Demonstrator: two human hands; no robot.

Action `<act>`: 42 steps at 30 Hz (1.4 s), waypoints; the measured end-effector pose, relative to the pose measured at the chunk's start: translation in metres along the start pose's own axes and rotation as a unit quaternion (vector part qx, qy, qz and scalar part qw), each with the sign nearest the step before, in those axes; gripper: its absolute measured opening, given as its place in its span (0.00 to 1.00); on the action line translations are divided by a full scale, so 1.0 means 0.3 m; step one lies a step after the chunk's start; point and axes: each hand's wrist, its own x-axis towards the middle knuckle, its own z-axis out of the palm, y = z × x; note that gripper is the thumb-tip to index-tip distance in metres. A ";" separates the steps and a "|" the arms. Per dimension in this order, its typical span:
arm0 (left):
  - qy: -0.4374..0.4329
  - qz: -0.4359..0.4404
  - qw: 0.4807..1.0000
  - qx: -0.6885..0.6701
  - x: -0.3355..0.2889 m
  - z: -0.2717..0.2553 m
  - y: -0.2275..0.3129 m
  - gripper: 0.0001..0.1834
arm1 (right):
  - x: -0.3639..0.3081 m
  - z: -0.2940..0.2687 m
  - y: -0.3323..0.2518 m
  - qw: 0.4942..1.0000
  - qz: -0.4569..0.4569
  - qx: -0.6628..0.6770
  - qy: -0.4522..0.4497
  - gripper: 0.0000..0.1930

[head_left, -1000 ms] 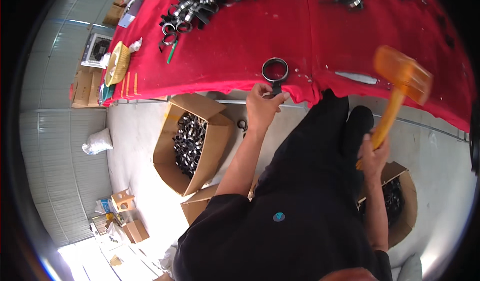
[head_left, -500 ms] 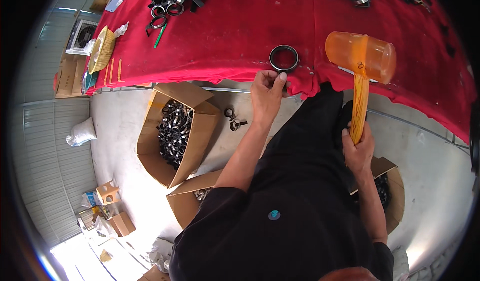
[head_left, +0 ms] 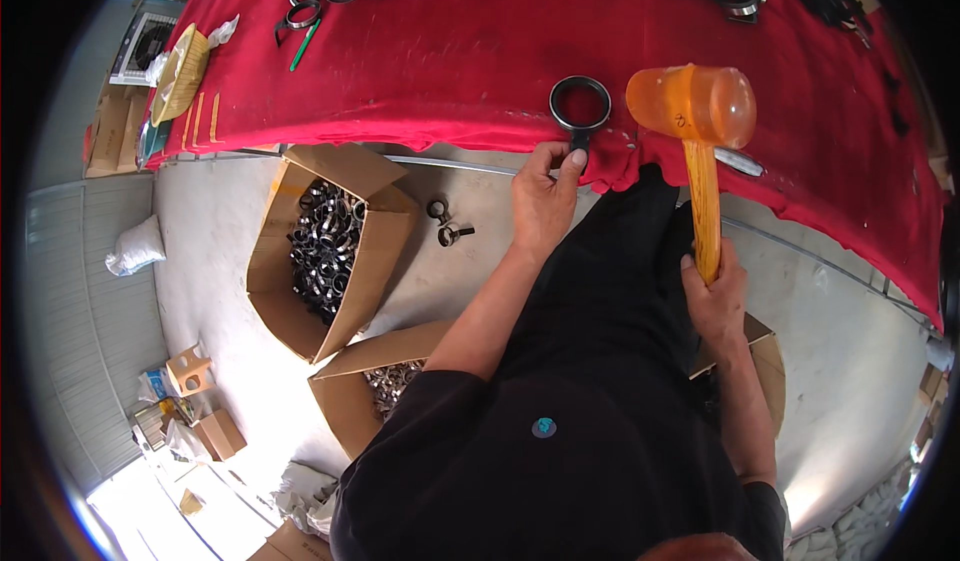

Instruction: The person takes metal clamps, strikes each one with a mallet, and places the finished clamps into cardboard boxes.

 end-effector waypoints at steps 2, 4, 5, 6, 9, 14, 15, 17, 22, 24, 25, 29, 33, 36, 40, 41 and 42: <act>-0.006 -0.021 1.000 0.010 0.005 -0.002 0.003 0.17 | 0.028 -0.040 -0.050 0.999 -0.011 -0.029 0.011 0.14; 0.005 -0.013 1.000 0.014 0.002 -0.009 -0.002 0.17 | 0.041 -0.088 -0.132 1.000 -0.005 -0.016 0.022 0.13; 0.011 -0.002 1.000 0.018 0.000 -0.010 -0.005 0.17 | 0.038 -0.100 -0.143 0.998 -0.022 0.032 0.055 0.12; 0.014 -0.005 1.000 0.016 0.001 -0.009 0.000 0.17 | 0.035 -0.114 -0.150 0.992 -0.039 0.080 0.089 0.12; 0.017 0.000 0.999 0.031 0.000 -0.005 0.022 0.18 | 0.038 -0.115 -0.101 0.988 -0.056 0.098 0.107 0.11; -0.003 0.003 0.999 0.054 0.009 -0.002 0.019 0.17 | 0.069 -0.042 -0.062 0.986 -0.025 -0.164 -0.006 0.13; 0.006 0.008 0.999 0.053 0.030 -0.004 0.019 0.17 | 0.111 -0.051 -0.106 0.990 0.023 -0.140 -0.011 0.14; -0.003 -0.006 0.999 0.039 0.008 -0.014 0.029 0.17 | 0.120 -0.102 -0.145 0.996 -0.040 -0.063 0.044 0.12; 0.005 -0.008 0.999 0.036 0.006 -0.019 0.004 0.16 | 0.128 -0.160 -0.347 0.983 -0.106 0.102 0.106 0.07; 0.000 0.002 1.000 0.021 0.011 -0.005 0.014 0.15 | 0.149 -0.155 -0.220 0.979 -0.192 -0.037 0.064 0.13; -0.011 -0.005 0.999 0.030 0.009 -0.004 0.028 0.14 | 0.169 -0.120 -0.225 0.941 -0.292 -0.165 0.043 0.16; -0.010 -0.017 0.998 0.057 0.010 -0.013 0.025 0.13 | 0.272 -0.128 -0.236 0.950 -0.148 -0.266 -0.062 0.16; 0.005 -0.019 0.999 0.030 0.004 -0.028 0.020 0.13 | 0.281 -0.205 -0.433 0.995 -0.037 -0.052 0.078 0.10; -0.004 -0.025 0.999 0.027 -0.001 -0.054 0.021 0.14 | 0.270 -0.288 -0.459 0.990 -0.056 0.084 0.094 0.06; -0.019 -0.021 0.999 0.042 0.015 -0.041 0.034 0.14 | 0.239 -0.112 -0.076 0.966 -0.185 -0.178 0.021 0.17; -0.016 -0.038 0.999 0.023 0.008 -0.049 0.032 0.15 | 0.202 -0.050 -0.099 0.984 -0.014 -0.149 -0.096 0.21; -0.015 -0.033 0.999 0.024 0.022 -0.063 0.032 0.15 | 0.222 -0.075 -0.145 0.977 -0.008 -0.188 -0.104 0.20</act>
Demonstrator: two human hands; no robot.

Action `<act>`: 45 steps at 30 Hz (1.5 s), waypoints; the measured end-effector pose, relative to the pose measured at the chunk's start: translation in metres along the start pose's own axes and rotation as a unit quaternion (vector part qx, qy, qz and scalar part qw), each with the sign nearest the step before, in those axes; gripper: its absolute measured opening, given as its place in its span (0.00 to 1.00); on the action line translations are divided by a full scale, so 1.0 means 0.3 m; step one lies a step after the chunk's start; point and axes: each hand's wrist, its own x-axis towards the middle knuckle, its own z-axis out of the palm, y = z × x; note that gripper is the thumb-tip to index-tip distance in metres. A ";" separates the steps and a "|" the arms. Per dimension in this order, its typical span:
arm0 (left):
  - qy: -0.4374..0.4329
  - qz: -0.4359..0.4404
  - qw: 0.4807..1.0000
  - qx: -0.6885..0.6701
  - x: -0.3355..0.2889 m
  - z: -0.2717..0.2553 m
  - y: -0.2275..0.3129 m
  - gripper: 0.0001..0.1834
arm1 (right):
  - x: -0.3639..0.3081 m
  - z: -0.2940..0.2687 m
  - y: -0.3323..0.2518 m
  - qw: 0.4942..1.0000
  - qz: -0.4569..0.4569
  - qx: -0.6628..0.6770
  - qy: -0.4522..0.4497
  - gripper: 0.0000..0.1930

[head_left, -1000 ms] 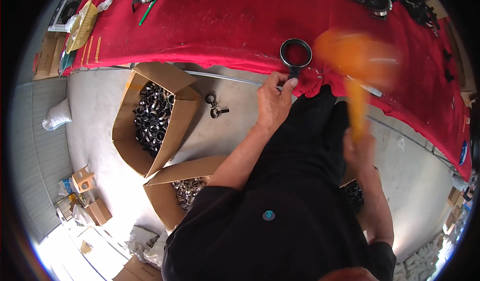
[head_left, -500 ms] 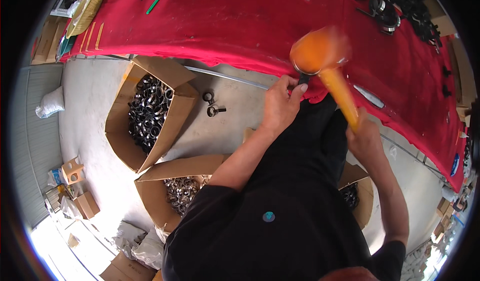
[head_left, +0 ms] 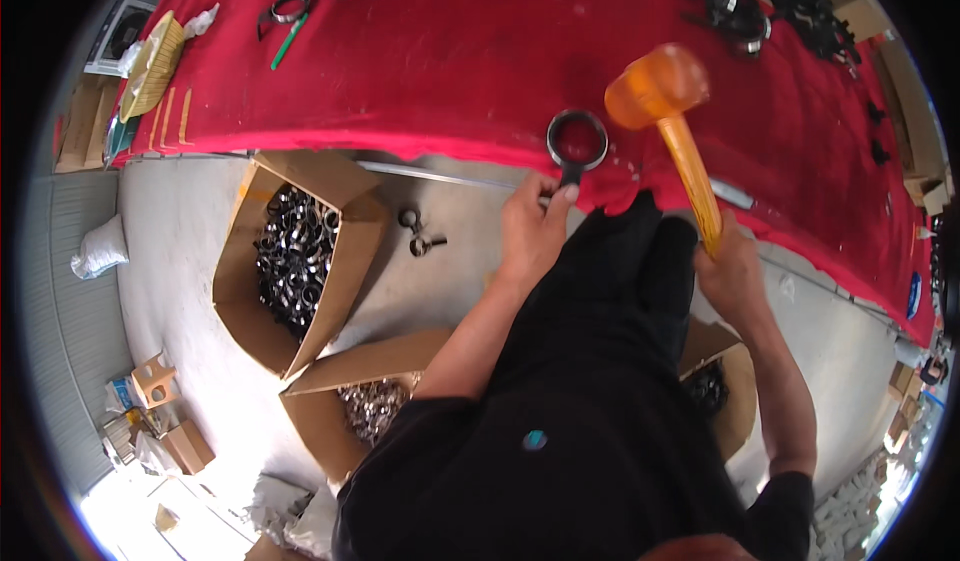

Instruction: The person takes metal clamps, strikes each one with a mallet, and places the finished clamps into cardboard boxes.

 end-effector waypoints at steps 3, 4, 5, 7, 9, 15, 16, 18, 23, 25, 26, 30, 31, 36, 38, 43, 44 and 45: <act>-0.027 0.017 0.999 0.043 0.004 -0.026 -0.003 0.16 | 0.015 -0.076 -0.062 0.998 -0.014 -0.006 0.067 0.14; -0.023 0.018 0.999 0.045 0.013 -0.031 -0.004 0.16 | 0.019 -0.122 -0.105 0.996 -0.016 -0.004 0.092 0.12; -0.022 0.014 0.999 0.042 0.003 -0.034 -0.008 0.16 | 0.011 -0.170 -0.162 0.994 0.008 0.013 0.108 0.10; -0.018 0.015 0.999 0.040 0.003 -0.047 -0.008 0.16 | 0.006 -0.220 -0.208 0.979 -0.080 0.072 0.174 0.08; -0.018 -0.004 0.999 0.050 -0.001 -0.048 0.003 0.16 | 0.002 -0.246 -0.240 0.969 -0.100 0.111 0.195 0.07; -0.050 -0.013 0.998 0.042 0.013 -0.009 0.012 0.16 | 0.103 -0.059 -0.032 0.982 -0.150 -0.111 0.013 0.10; -0.046 -0.013 0.998 0.047 0.013 -0.018 -0.002 0.16 | 0.145 -0.100 -0.087 0.987 -0.142 -0.079 0.015 0.11; -0.012 0.009 0.999 0.039 0.003 -0.030 -0.035 0.17 | 0.163 -0.227 -0.213 0.996 -0.089 -0.014 -0.019 0.12; -0.013 0.006 0.999 0.047 -0.005 -0.048 0.000 0.17 | 0.066 -0.332 -0.329 0.982 -0.145 0.012 0.124 0.13; -0.025 0.015 0.998 0.058 0.008 -0.053 0.011 0.17 | 0.033 -0.313 -0.338 0.973 -0.160 0.042 0.162 0.15; -0.029 0.006 0.999 0.040 0.008 -0.048 0.010 0.17 | 0.033 -0.277 -0.314 0.969 -0.174 0.048 0.170 0.15; -0.034 -0.001 0.999 0.021 0.023 -0.028 0.020 0.16 | 0.108 -0.106 -0.197 0.970 -0.219 -0.104 0.007 0.17; -0.034 0.002 0.999 0.023 0.032 -0.028 0.021 0.16 | 0.103 -0.153 -0.217 0.980 -0.183 -0.073 -0.027 0.14; -0.010 0.024 0.999 0.044 0.012 -0.060 -0.009 0.17 | -0.005 -0.182 -0.256 0.986 -0.115 0.068 0.100 0.08; -0.008 0.044 0.998 0.042 0.017 -0.054 -0.002 0.17 | -0.049 -0.143 -0.177 0.967 -0.123 0.125 0.185 0.08; -0.055 0.014 0.997 0.060 0.051 -0.060 -0.022 0.15 | -0.039 -0.065 -0.038 0.996 -0.025 -0.012 0.090 0.16; -0.050 0.021 0.996 0.065 0.065 -0.061 -0.018 0.15 | -0.029 -0.125 -0.052 0.994 -0.047 0.013 0.099 0.14; -0.070 0.000 0.996 0.051 0.051 -0.073 -0.021 0.13 | -0.066 -0.135 -0.062 0.990 -0.024 0.091 0.106 0.13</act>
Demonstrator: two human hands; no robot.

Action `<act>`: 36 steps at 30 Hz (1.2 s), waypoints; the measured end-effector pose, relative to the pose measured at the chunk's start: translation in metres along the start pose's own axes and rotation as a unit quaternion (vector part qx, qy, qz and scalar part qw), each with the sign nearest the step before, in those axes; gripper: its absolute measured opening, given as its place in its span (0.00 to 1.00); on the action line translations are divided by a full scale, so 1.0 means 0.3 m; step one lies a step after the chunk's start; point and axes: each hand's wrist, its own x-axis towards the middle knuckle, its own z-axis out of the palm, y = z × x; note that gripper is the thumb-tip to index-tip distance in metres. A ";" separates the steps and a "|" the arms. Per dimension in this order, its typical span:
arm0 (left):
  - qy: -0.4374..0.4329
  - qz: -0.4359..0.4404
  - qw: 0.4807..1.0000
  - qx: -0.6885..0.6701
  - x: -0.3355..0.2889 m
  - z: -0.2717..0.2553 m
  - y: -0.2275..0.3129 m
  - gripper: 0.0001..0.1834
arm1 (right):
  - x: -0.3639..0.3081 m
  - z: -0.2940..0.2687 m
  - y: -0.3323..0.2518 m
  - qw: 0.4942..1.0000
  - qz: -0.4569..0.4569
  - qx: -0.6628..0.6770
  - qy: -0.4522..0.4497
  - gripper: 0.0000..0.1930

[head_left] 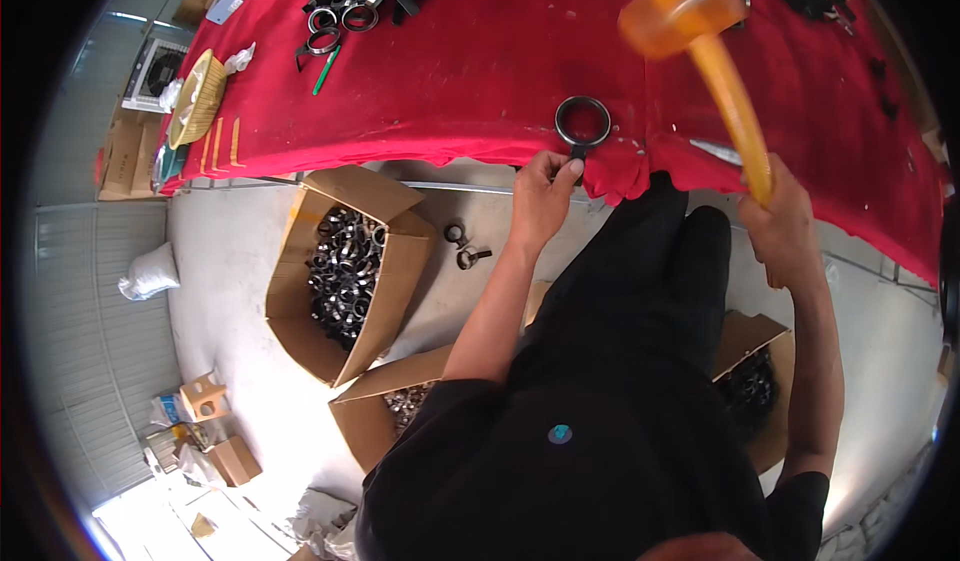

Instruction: The person takes metal clamps, strikes each one with a mallet, and places the finished clamps into cardboard boxes.

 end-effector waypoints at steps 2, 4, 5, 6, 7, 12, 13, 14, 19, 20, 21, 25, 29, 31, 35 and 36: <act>-0.004 -0.005 1.000 -0.010 0.009 -0.026 -0.001 0.12 | -0.046 -0.006 -0.081 0.980 0.079 0.182 0.021 0.09; -0.014 0.046 0.980 -0.192 -0.023 -0.006 0.020 0.10 | -0.095 -0.002 -0.018 0.962 0.058 0.264 0.050 0.07; -0.051 0.068 0.968 -0.235 -0.041 -0.002 0.051 0.10 | -0.110 0.005 0.031 0.936 0.043 0.340 0.077 0.06; -0.054 0.073 0.968 -0.233 -0.063 0.005 0.102 0.10 | -0.125 0.014 0.081 0.938 0.015 0.328 0.109 0.06; -0.064 0.103 0.960 -0.253 -0.080 0.004 0.145 0.11 | -0.139 0.019 0.082 0.937 0.010 0.331 0.110 0.06; -0.114 0.188 0.933 -0.285 -0.136 -0.003 0.285 0.12 | -0.175 0.022 0.092 0.917 0.010 0.384 0.109 0.06; -0.114 0.192 0.933 -0.283 -0.141 0.000 0.298 0.12 | -0.179 0.017 0.093 0.916 0.007 0.387 0.110 0.06; -0.123 0.208 0.928 -0.284 -0.147 0.002 0.310 0.12 | -0.182 0.013 0.095 0.917 0.006 0.384 0.107 0.06; -0.131 0.216 0.923 -0.290 -0.163 0.025 0.332 0.11 | -0.176 0.017 0.114 0.928 -0.005 0.360 0.097 0.07; -0.122 0.209 0.928 -0.285 -0.168 0.030 0.339 0.10 | -0.173 0.016 0.119 0.930 -0.002 0.356 0.091 0.07; -0.113 0.201 0.932 -0.279 -0.176 0.032 0.346 0.10 | -0.171 0.016 0.123 0.932 0.001 0.352 0.084 0.07; -0.097 0.171 0.942 -0.271 -0.201 0.014 0.309 0.08 | -0.167 0.020 0.118 0.934 0.022 0.348 0.077 0.07; -0.048 0.155 0.963 -0.217 -0.210 -0.033 0.285 0.08 | -0.142 0.024 0.166 0.935 0.030 0.344 0.080 0.07; -0.024 0.124 0.973 -0.192 -0.221 -0.070 0.269 0.08 | -0.136 0.022 0.189 0.937 0.042 0.340 0.072 0.07; 0.006 0.114 0.980 -0.165 -0.226 -0.101 0.253 0.08 | -0.116 0.046 0.215 0.933 0.042 0.352 0.065 0.07; 0.022 0.107 0.985 -0.134 -0.228 -0.114 0.245 0.07 | -0.113 0.043 0.231 0.937 0.045 0.340 0.074 0.07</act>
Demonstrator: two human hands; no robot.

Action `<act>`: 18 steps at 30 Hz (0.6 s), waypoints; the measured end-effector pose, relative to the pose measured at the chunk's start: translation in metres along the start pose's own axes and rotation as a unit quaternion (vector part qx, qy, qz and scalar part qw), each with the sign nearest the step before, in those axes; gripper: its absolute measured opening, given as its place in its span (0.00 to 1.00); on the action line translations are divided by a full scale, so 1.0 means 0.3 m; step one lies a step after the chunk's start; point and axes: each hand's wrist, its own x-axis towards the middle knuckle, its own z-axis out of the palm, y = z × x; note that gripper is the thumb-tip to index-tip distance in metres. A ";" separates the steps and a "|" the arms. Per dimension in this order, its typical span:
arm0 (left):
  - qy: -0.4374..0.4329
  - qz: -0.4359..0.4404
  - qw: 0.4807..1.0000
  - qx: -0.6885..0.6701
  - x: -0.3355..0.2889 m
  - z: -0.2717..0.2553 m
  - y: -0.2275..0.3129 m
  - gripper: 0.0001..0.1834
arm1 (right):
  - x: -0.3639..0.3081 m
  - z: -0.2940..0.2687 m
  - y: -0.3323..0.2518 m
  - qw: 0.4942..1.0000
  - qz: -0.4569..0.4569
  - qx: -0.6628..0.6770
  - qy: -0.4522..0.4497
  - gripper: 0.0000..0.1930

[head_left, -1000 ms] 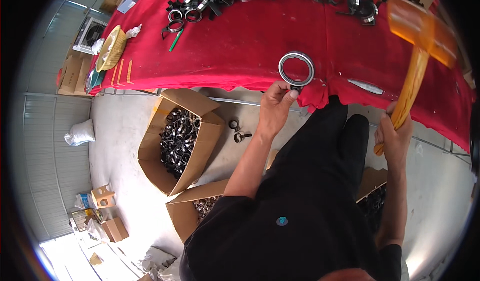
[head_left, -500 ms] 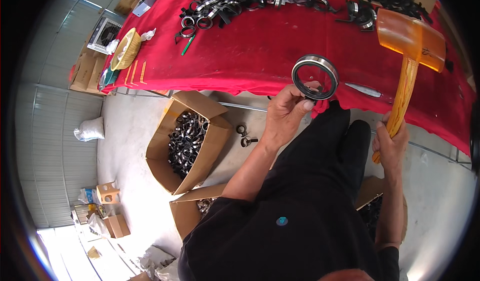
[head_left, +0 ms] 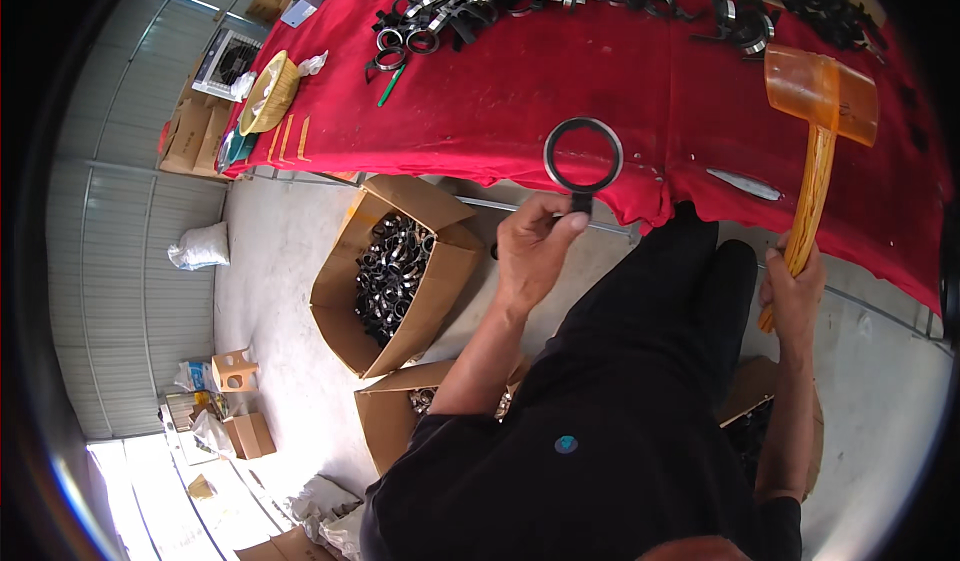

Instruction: The person takes metal clamps, strikes each one with a mallet, and places the finished clamps into cardboard boxes.

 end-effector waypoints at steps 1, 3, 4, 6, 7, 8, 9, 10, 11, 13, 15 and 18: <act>0.011 -0.003 0.999 0.032 0.001 -0.026 -0.006 0.07 | 0.013 -0.018 0.009 1.000 -0.003 -0.013 0.011 0.07; 0.067 -0.027 0.991 0.115 -0.017 -0.163 -0.036 0.07 | 0.057 -0.071 0.025 0.999 -0.011 -0.027 0.038 0.07; 0.111 -0.055 0.983 0.137 -0.024 -0.229 -0.023 0.08 | 0.082 -0.106 0.038 0.997 -0.016 -0.041 0.061 0.07; 0.199 -0.038 0.932 0.300 -0.045 -0.432 -0.010 0.12 | 0.139 -0.178 0.042 0.992 -0.034 -0.084 0.083 0.07; 0.229 -0.027 0.933 0.277 -0.072 -0.602 -0.051 0.13 | 0.170 -0.202 0.033 0.990 -0.050 -0.098 0.092 0.08; 0.251 -0.054 0.904 0.341 -0.081 -0.688 -0.049 0.15 | 0.193 -0.236 0.032 0.986 -0.048 -0.111 0.113 0.08; 0.263 -0.073 0.841 0.468 -0.121 -0.898 -0.069 0.18 | 0.230 -0.241 0.022 0.987 -0.051 -0.101 0.113 0.08; 0.241 -0.098 0.782 0.566 -0.133 -0.983 -0.058 0.23 | 0.263 -0.259 0.021 0.984 -0.055 -0.110 0.132 0.07; 0.242 -0.165 0.672 0.680 -0.129 -1.021 -0.048 0.27 | 0.295 -0.273 0.024 0.980 -0.059 -0.118 0.150 0.07; 0.242 -0.168 0.614 0.732 -0.071 -1.007 -0.022 0.30 | 0.355 -0.313 0.030 0.974 -0.058 -0.128 0.175 0.07; 0.270 -0.044 0.685 0.675 0.039 -0.903 -0.011 0.30 | 0.414 -0.354 0.062 0.969 -0.061 -0.147 0.191 0.07; 0.190 0.092 0.808 0.551 0.279 -0.572 0.032 0.21 | 0.464 -0.384 0.133 0.977 -0.040 -0.110 0.180 0.07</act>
